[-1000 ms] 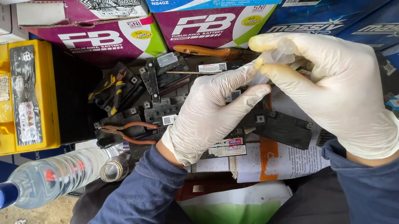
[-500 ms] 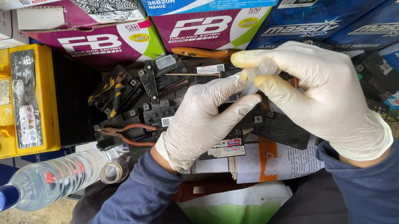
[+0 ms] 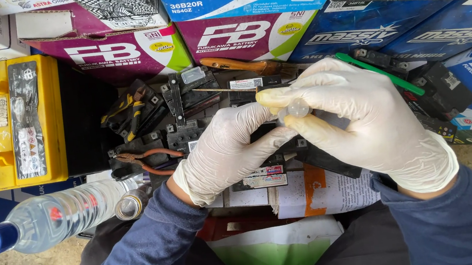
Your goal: Using a syringe to draw liquid from a bottle and refill battery components
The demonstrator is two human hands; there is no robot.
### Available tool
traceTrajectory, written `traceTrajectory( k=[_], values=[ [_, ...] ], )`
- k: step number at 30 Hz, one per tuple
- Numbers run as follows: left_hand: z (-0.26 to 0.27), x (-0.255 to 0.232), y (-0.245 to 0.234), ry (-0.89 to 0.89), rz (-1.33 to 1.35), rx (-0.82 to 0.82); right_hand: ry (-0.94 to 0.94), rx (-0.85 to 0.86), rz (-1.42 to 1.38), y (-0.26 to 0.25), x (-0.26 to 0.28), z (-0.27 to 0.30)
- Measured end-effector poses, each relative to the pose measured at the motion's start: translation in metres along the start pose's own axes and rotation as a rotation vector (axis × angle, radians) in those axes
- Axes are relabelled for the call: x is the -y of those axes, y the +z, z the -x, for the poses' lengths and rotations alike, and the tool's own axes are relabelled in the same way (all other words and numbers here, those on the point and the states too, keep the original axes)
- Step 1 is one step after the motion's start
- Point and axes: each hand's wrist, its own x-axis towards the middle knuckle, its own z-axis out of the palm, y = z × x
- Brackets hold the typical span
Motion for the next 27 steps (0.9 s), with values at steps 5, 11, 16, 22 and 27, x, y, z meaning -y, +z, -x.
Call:
traceTrajectory(
  k=[5, 11, 16, 22, 27],
  values=[
    [0.002, 0.008, 0.001, 0.012, -0.046, -0.005, 0.008, 0.009, 0.042, 0.003, -0.004, 0.003],
    [0.003, 0.008, 0.001, 0.018, -0.023, -0.004, 0.004, 0.012, 0.033, 0.004, -0.005, 0.004],
    [0.000, 0.004, 0.000, -0.019, 0.007, 0.006, 0.013, -0.020, 0.021, 0.006, -0.007, 0.005],
    [-0.003, 0.010, 0.002, 0.025, 0.011, 0.007, 0.053, -0.048, 0.086, 0.010, -0.014, 0.009],
    [-0.003, 0.013, 0.006, 0.029, 0.002, -0.042, 0.043, -0.056, 0.046, 0.013, -0.011, 0.003]
  ],
)
